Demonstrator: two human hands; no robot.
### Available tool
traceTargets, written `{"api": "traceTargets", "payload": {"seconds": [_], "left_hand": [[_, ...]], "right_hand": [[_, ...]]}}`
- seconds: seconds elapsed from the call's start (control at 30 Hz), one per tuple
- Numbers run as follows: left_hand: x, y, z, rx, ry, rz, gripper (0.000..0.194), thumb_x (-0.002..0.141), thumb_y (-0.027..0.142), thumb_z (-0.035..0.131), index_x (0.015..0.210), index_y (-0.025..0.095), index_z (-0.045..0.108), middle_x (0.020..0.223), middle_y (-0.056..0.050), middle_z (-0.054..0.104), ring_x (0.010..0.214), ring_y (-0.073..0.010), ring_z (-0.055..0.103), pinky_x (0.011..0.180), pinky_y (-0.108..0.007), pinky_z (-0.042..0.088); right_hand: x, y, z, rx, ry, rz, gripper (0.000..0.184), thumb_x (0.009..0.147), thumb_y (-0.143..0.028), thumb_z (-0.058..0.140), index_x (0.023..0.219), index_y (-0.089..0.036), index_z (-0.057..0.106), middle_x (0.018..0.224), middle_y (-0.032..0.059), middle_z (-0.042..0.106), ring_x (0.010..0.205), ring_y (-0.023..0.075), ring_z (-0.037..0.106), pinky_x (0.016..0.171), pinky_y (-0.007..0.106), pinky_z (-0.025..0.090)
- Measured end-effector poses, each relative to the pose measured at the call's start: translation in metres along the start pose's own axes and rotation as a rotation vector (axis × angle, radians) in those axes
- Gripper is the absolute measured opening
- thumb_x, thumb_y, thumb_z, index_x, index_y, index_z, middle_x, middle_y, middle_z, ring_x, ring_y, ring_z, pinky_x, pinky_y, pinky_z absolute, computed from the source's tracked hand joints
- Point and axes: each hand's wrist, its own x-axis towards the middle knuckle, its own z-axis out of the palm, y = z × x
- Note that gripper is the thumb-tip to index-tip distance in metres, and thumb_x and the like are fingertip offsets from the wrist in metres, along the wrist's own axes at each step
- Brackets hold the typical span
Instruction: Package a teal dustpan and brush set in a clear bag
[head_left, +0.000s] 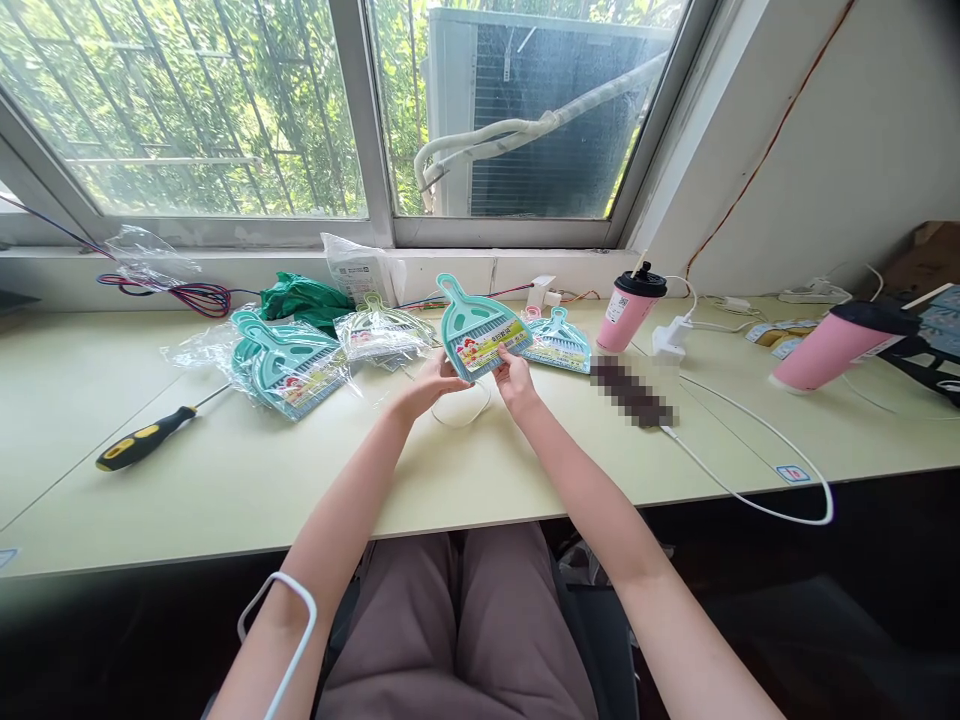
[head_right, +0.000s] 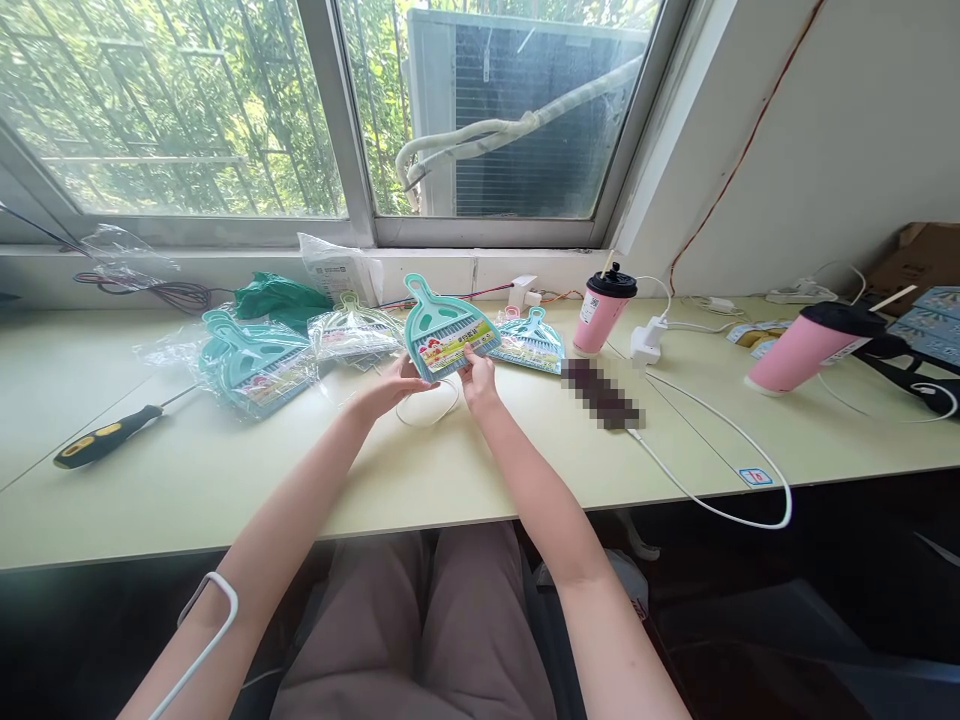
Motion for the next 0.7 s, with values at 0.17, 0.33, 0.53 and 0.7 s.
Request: {"api": "traceTargets", "payload": {"seconds": [0.17, 0.33, 0.53, 0.7], "left_hand": [[0.004, 0.004, -0.008, 0.376, 0.028, 0.086, 0.059, 0.064, 0.023, 0.075, 0.122, 0.021, 0.064, 0.126, -0.014, 0.063, 0.126, -0.0362, 0.053, 0.107, -0.051, 0.040], [-0.002, 0.005, -0.038, 1.133, 0.552, 0.078, 0.059, 0.066, 0.024, 0.073, 0.124, 0.020, 0.065, 0.144, -0.017, 0.050, 0.141, -0.0448, 0.033, 0.118, -0.062, 0.012], [-0.010, 0.004, -0.072, 1.395, 0.501, -0.284, 0.098, 0.067, 0.032, 0.073, 0.154, 0.018, 0.030, 0.162, -0.022, 0.024, 0.149, -0.0431, 0.020, 0.114, -0.070, -0.004], [-0.009, -0.004, -0.074, 1.524, 0.509, -0.241, 0.089, 0.072, 0.020, 0.060, 0.156, 0.018, 0.029, 0.162, -0.020, 0.023, 0.151, -0.0386, 0.019, 0.116, -0.067, -0.008]], "right_hand": [[0.005, -0.005, -0.004, 0.017, 0.021, -0.036, 0.021, 0.086, -0.008, 0.063, 0.105, -0.018, 0.067, 0.094, 0.0021, 0.078, 0.087, 0.0128, 0.074, 0.084, 0.023, 0.062], [0.005, -0.007, -0.005, 0.046, 0.057, -0.029, 0.024, 0.088, -0.005, 0.057, 0.105, -0.018, 0.067, 0.091, 0.0016, 0.078, 0.084, 0.0120, 0.074, 0.079, 0.022, 0.063], [0.006, -0.006, -0.007, 0.014, 0.036, 0.022, 0.028, 0.086, -0.002, 0.057, 0.106, -0.018, 0.068, 0.089, 0.0011, 0.078, 0.081, 0.0119, 0.074, 0.077, 0.021, 0.063], [0.007, -0.005, -0.008, -0.023, 0.019, 0.077, 0.024, 0.085, -0.001, 0.060, 0.101, -0.016, 0.069, 0.082, 0.0014, 0.076, 0.072, 0.0118, 0.073, 0.070, 0.020, 0.063]]}}
